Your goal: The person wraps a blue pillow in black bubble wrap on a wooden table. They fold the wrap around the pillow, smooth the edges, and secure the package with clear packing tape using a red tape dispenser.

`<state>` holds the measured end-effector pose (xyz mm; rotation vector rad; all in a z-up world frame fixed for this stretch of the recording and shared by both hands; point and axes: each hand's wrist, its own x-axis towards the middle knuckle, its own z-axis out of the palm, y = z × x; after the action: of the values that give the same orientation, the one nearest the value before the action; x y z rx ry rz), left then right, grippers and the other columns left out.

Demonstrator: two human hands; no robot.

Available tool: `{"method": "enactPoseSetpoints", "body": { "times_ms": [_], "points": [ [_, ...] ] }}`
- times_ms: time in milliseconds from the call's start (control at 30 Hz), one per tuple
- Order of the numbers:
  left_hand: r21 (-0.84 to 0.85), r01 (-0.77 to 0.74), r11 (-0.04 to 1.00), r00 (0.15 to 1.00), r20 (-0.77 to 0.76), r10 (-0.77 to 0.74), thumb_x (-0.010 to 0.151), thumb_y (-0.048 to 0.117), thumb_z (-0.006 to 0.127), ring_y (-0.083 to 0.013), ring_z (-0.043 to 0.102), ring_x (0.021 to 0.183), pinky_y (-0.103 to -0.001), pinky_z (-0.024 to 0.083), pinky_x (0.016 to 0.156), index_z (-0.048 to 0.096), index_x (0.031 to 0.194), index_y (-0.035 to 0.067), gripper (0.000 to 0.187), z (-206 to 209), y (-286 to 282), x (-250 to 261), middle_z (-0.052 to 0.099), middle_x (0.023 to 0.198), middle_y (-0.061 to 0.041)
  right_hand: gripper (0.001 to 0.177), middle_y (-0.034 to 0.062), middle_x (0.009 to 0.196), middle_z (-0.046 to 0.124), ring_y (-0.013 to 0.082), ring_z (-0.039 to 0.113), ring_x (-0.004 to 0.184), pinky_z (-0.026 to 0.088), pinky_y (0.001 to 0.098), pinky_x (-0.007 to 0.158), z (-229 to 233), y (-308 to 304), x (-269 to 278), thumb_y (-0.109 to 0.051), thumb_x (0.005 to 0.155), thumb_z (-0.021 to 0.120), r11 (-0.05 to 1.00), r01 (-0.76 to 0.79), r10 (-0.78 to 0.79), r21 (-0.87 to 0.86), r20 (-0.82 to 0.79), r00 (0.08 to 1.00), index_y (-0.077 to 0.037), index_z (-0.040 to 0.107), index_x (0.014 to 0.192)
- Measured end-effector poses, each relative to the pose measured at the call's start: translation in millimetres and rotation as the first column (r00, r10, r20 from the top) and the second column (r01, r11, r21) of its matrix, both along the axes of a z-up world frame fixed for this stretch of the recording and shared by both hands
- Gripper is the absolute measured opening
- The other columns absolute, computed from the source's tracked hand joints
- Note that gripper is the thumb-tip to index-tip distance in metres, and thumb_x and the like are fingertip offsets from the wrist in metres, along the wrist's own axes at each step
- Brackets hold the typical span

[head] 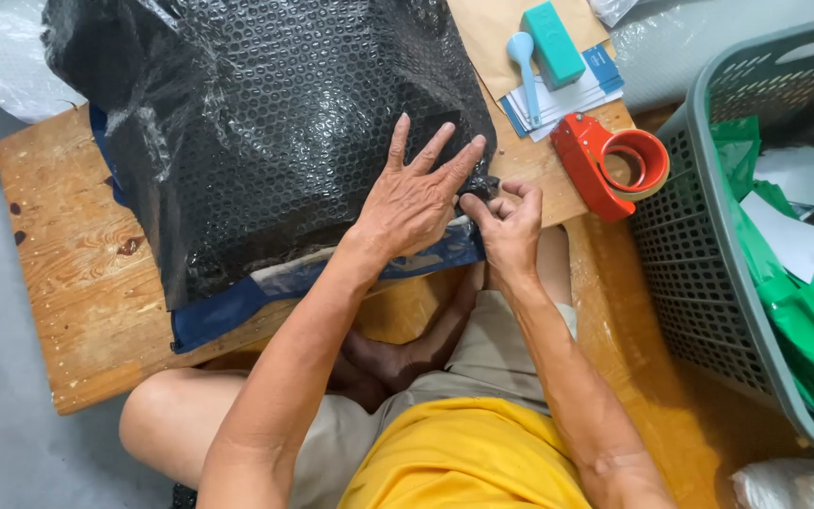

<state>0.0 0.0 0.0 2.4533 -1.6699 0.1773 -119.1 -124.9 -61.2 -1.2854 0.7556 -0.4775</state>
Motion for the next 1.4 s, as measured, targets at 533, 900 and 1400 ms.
{"method": "enactPoseSetpoints", "body": {
  "times_ms": [533,900,1400],
  "points": [
    [0.006,-0.003,1.000,1.000,0.013,0.003,0.089,0.017,0.058,-0.0288,0.028,0.155,-0.064,-0.009,0.125,0.022,0.165,0.015,0.084,0.4,-1.1,-4.3,0.053,0.157,-0.002,0.079,0.0050,0.070,0.061,0.0146,0.064,0.055,0.056,0.0260,0.043,14.6,1.2,-10.6,-0.004,0.072,0.094,0.991,-0.093,0.090,0.099,0.030,0.995,-0.006,0.040,0.131],
    [-0.001,-0.006,1.000,1.000,-0.021,0.006,0.094,0.027,0.060,-0.0293,0.027,0.155,-0.064,-0.011,0.125,0.022,0.165,0.017,0.081,1.3,-1.5,-5.6,0.053,0.157,-0.002,0.042,0.0049,0.073,0.069,0.0126,0.070,0.061,0.060,0.0237,0.047,-24.4,-12.5,2.2,-0.011,0.087,0.084,0.986,-0.006,-0.003,0.166,0.055,0.998,-0.004,0.056,0.117],
    [-0.006,-0.013,1.000,1.000,-0.011,0.013,0.096,0.028,0.060,-0.0292,0.029,0.154,-0.064,-0.010,0.125,0.023,0.165,0.018,0.079,-0.9,-1.2,-4.2,0.055,0.155,-0.002,0.048,0.0050,0.076,0.071,0.0088,0.068,0.067,0.057,0.0192,0.057,-15.6,-6.3,-14.6,-0.008,0.083,0.086,0.996,-0.019,0.014,0.091,0.060,0.998,-0.004,0.054,0.119]
  ]
}}
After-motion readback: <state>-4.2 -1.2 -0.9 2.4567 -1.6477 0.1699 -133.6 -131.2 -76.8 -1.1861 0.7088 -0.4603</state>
